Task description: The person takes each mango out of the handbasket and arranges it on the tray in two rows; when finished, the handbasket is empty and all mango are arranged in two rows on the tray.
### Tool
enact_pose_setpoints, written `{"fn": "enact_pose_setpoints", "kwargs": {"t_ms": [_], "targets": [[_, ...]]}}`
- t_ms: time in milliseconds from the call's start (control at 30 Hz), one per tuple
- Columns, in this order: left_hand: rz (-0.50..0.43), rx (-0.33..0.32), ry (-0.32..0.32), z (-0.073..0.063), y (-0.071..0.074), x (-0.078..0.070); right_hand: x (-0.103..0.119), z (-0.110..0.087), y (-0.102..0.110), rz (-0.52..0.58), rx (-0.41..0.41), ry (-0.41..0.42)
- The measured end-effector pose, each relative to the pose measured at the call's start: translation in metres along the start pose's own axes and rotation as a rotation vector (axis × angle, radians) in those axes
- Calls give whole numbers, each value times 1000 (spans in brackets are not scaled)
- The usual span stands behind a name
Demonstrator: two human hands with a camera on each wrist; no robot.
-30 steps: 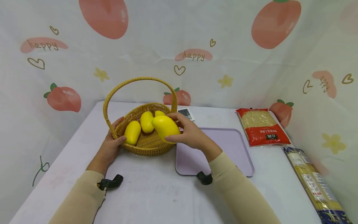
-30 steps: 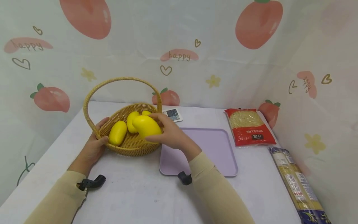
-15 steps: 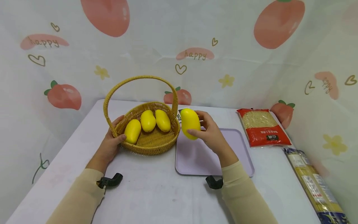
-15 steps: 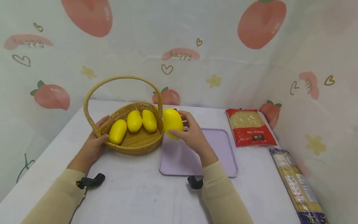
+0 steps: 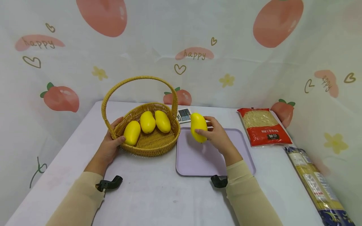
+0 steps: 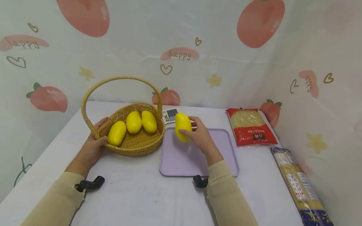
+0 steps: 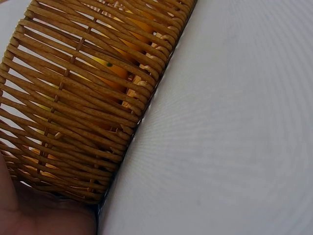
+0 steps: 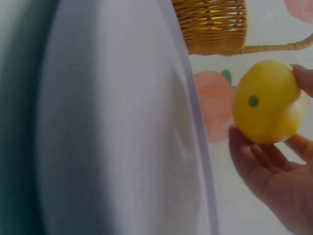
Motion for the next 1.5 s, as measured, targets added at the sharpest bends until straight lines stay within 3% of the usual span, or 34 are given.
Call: {"fn": "enact_pose_setpoints", "kwargs": {"t_ms": [200, 433, 1133, 1500], "targets": [[-8, -7, 6, -1, 0, 1, -11, 2, -5, -74, 55, -88], [-11, -2, 10, 0, 0, 1, -14, 1, -9, -184, 47, -184], [-15, 11, 7, 0, -2, -2, -15, 0, -10, -240, 10, -130], [0, 6, 11, -1, -2, -2, -12, 1, -7, -247, 17, -166]]}}
Point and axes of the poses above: each hand's wrist, its own z-axis towards the middle knuckle, its own y-axis out of the back of the hand, x = y × z, the point moved 1 cm from there along z, towards the middle knuckle, and after that the axes turned 11 degrees about y, right-handed, at the moved point
